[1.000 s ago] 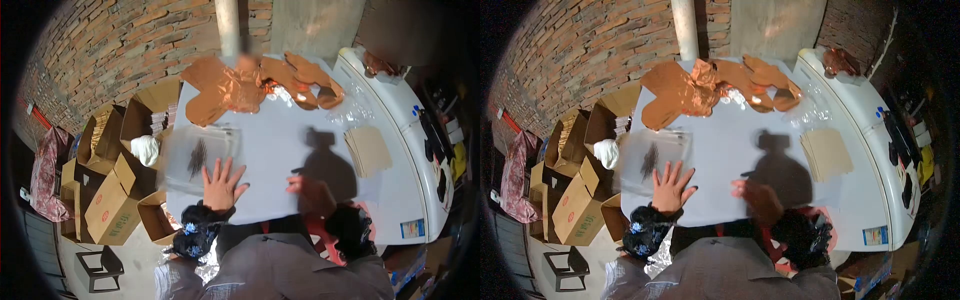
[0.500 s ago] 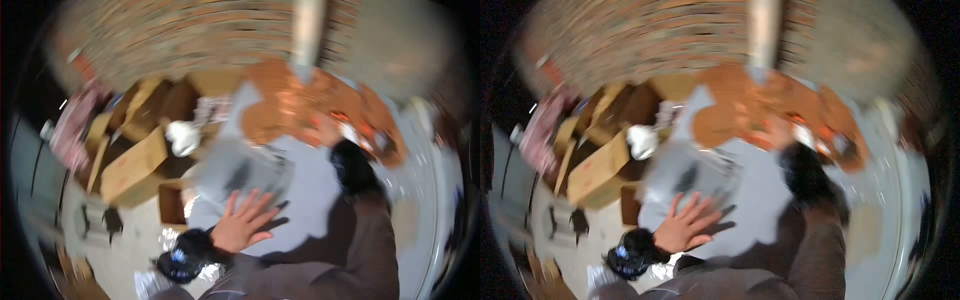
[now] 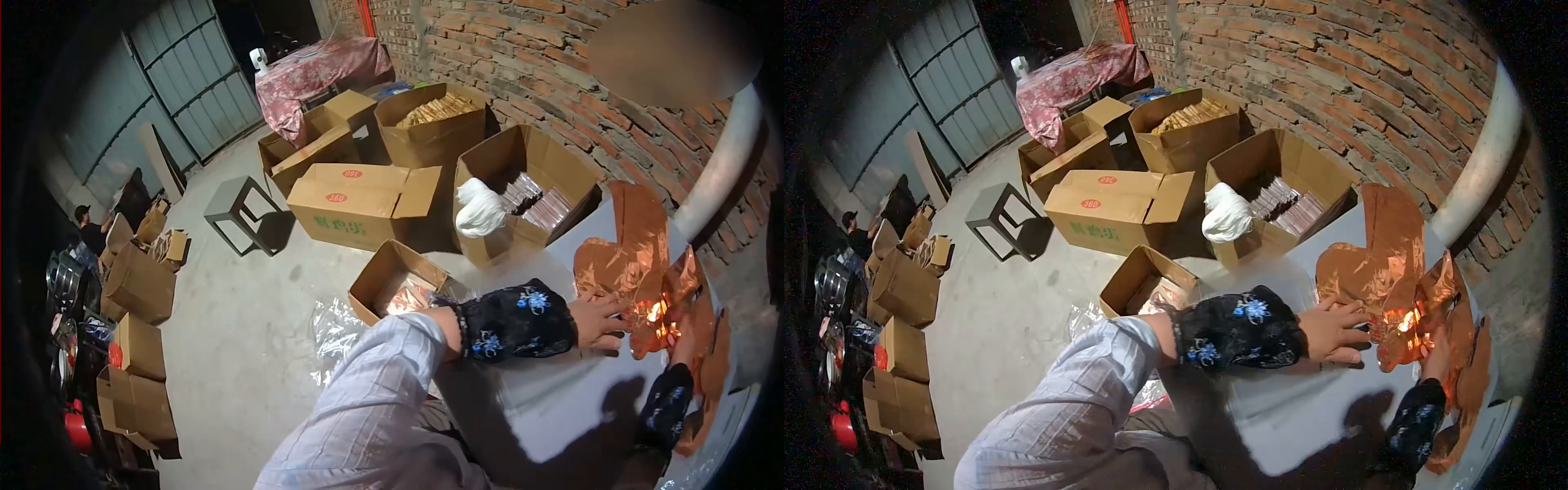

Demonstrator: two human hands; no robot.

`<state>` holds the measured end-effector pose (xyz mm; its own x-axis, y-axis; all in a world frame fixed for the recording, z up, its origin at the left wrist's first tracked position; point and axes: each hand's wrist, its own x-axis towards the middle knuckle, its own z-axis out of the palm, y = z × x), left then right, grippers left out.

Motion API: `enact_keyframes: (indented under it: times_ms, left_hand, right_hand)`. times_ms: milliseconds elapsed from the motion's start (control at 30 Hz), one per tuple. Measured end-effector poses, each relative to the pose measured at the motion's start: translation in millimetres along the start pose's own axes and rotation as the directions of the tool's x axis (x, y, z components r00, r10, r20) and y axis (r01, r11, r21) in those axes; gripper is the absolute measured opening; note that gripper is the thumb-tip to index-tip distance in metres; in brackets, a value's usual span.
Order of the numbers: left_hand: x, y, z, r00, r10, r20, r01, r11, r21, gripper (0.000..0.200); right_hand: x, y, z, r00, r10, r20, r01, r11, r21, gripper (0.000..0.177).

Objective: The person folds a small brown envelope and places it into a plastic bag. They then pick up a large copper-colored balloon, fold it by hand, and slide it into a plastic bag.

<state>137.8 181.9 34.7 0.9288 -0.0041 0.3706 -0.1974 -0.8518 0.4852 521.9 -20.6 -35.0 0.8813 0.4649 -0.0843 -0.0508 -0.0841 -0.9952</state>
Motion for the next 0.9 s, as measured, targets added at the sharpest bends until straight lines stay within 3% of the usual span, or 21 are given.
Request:
enact_keyframes:
  times_ms: [100, 167, 200, 233, 267, 300, 333, 367, 433, 467, 500, 533, 567, 633, 667, 767, 800, 867, 900]
  left_hand:
    - [8, -7, 24, 0.995, 0.043, -0.089, -0.045, 0.999, -0.016, 0.052]
    - [15, -9, 39, 0.988, 0.063, -0.138, -0.067, 0.998, -0.022, 0.051]
    - [22, -14, 43, 0.992, 0.072, -0.101, -0.076, 0.997, -0.035, 0.047]
    - [26, -21, 39, 0.985, 0.163, -0.064, -0.175, 0.935, -0.308, 0.045]
    - [26, -16, 26, 0.987, 0.161, -0.015, -0.148, 0.863, -0.483, 0.043]
    - [17, -1, 9, 0.992, 0.106, 0.061, -0.045, 0.783, -0.621, 0.042]
    - [11, 10, -13, 0.986, 0.011, 0.169, 0.118, 0.668, -0.735, 0.04]
    - [6, 24, -31, 0.954, -0.069, 0.291, 0.284, 0.508, -0.813, 0.039]
    - [1, 51, -61, 0.87, -0.15, 0.469, 0.489, 0.152, -0.859, 0.036]
    - [-4, 65, -70, 0.838, -0.152, 0.524, 0.529, -0.009, -0.848, 0.035]
    - [-11, 81, -77, 0.814, -0.136, 0.564, 0.546, -0.15, -0.824, 0.033]
    - [-19, 92, -82, 0.788, -0.111, 0.605, 0.557, -0.288, -0.779, 0.032]
    - [-27, 101, -83, 0.78, -0.163, 0.604, 0.54, -0.313, -0.781, 0.031]
    - [-36, 104, -64, 0.734, -0.535, 0.419, 0.499, 0.006, -0.866, 0.025]
    - [-51, 77, -47, 0.741, -0.539, 0.401, 0.463, -0.022, -0.886, 0.014]
    - [-79, 35, -43, 0.777, -0.433, 0.457, 0.526, 0.048, -0.849, 0.009]
    - [-86, 23, -48, 0.836, -0.235, 0.497, 0.476, -0.141, -0.868, 0.013]
    - [-82, 56, -53, 0.783, -0.447, 0.432, 0.454, -0.062, -0.889, 0.017]
    - [-81, 70, -54, 0.748, -0.541, 0.384, 0.445, -0.021, -0.896, 0.02]
  right_hand:
    - [-2, -12, -21, 0.972, -0.229, -0.047, 0.228, 0.883, 0.411, 0.039]
    - [-2, -42, -37, 0.989, -0.12, 0.083, 0.034, 0.744, 0.667, 0.039]
    - [-14, -70, -30, 0.981, -0.141, 0.137, 0.0, 0.695, 0.719, 0.038]
    - [-30, -101, -19, 0.968, -0.161, 0.19, -0.043, 0.644, 0.764, 0.038]
    - [-48, -124, -1, 0.949, -0.214, 0.233, -0.006, 0.723, 0.691, 0.035]
    - [-87, -136, 29, 0.925, -0.293, 0.242, 0.132, 0.845, 0.518, 0.032]
    - [-125, -143, 57, 0.896, -0.36, 0.26, 0.292, 0.919, 0.265, 0.029]
    - [-155, -144, 83, 0.851, -0.418, 0.318, 0.44, 0.898, 0.004, 0.027]
    - [-215, -131, 111, 0.662, -0.542, 0.517, 0.725, 0.637, -0.261, 0.024]
    - [-241, -121, 125, 0.579, -0.56, 0.592, 0.8, 0.529, -0.282, 0.023]
    - [-263, -110, 132, 0.398, -0.628, 0.668, 0.916, 0.305, -0.259, 0.023]
    - [-300, -113, 135, 0.535, -0.521, 0.665, 0.841, 0.402, -0.361, 0.026]
    - [-321, -107, 134, 0.59, -0.507, 0.629, 0.799, 0.482, -0.361, 0.03]
    - [-342, -91, 127, 0.55, -0.61, 0.571, 0.835, 0.413, -0.364, 0.034]
    - [-353, -89, 121, 0.556, -0.644, 0.525, 0.829, 0.379, -0.412, 0.034]
    - [-381, -81, 78, 0.59, -0.707, 0.389, 0.746, 0.293, -0.598, 0.044]
    - [-379, -70, 62, 0.614, -0.731, 0.298, 0.682, 0.301, -0.666, 0.051]
    - [-355, -41, 36, 0.651, -0.747, 0.136, 0.552, 0.342, -0.761, 0.065]
    - [-347, -39, 29, 0.661, -0.743, 0.108, 0.47, 0.298, -0.831, 0.067]
